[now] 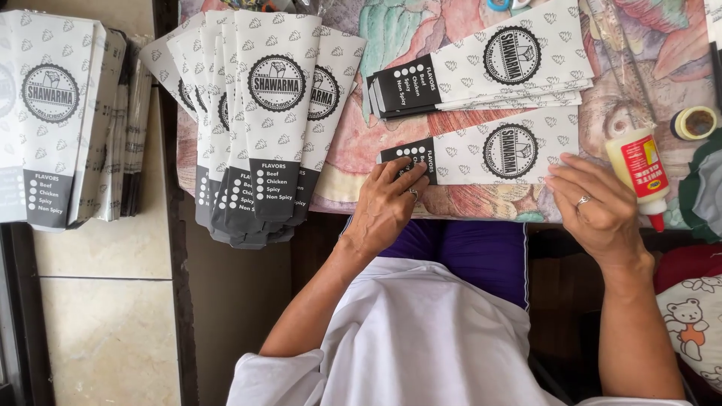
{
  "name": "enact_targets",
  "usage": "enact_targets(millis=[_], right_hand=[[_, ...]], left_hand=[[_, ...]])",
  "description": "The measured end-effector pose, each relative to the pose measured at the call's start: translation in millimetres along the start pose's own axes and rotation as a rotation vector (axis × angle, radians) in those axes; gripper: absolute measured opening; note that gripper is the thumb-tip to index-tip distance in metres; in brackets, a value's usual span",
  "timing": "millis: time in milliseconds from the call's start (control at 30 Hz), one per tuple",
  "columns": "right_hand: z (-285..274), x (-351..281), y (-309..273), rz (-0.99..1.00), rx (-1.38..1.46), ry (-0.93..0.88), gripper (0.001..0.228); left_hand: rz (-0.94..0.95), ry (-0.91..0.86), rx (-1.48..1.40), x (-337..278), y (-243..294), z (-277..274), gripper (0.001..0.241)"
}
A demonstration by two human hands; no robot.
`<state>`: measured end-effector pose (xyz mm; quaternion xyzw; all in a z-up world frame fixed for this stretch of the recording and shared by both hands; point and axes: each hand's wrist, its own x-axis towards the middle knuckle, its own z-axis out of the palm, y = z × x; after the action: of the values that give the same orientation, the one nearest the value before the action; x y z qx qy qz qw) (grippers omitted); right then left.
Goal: The person applies glue from a bottle to the edges of paper shawarma wrappers and folds them by hand on a table.
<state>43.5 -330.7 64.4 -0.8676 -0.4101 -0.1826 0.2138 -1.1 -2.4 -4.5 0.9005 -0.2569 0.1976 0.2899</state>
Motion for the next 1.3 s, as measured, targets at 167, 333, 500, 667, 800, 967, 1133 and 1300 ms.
enact_targets(millis=[167, 333, 500, 667, 800, 967, 1133, 1300], right_hand=[[2.9, -1.8, 2.5, -0.022, 0.006, 0.025, 0.013], [5.2, -3.5, 4.0, -0.038, -0.024, 0.036, 0.013], [1.6, 3.6, -2.3, 0.041, -0.006, 0.008, 0.015], [18.0, 17.3, 6.9, 0.084, 0.078, -0.014, 0.014], [38.2, 41.3, 6.2, -0.03, 0.036, -0.181, 0.056], [19.9, 42.2, 4.9, 0.218, -0.013, -0.467, 0.087], [16.6, 34.5, 3.6, 0.278, -0.09, -0.526, 0.099], [16.9, 32.6, 3.9, 0.251, -0.082, -0.511, 0.099]], left_hand=[[0.016, 0.041, 0.022, 3.0, 2.8, -4.1, 0.013], [-0.023, -0.006, 0.036, 9.0, 8.6, -11.1, 0.019], [0.023, -0.228, 0.21, 14.8, 9.2, -19.8, 0.044], [0.032, -0.243, 0.17, 11.2, 6.9, -20.6, 0.045], [0.033, -0.251, 0.149, 16.8, 4.7, -25.1, 0.042], [-0.048, -0.217, 0.156, 20.3, 14.3, -22.1, 0.033], [-0.166, -0.002, 0.098, 53.0, 46.7, 10.7, 0.008], [-0.331, -0.471, 0.426, 75.0, 71.3, 72.8, 0.069]])
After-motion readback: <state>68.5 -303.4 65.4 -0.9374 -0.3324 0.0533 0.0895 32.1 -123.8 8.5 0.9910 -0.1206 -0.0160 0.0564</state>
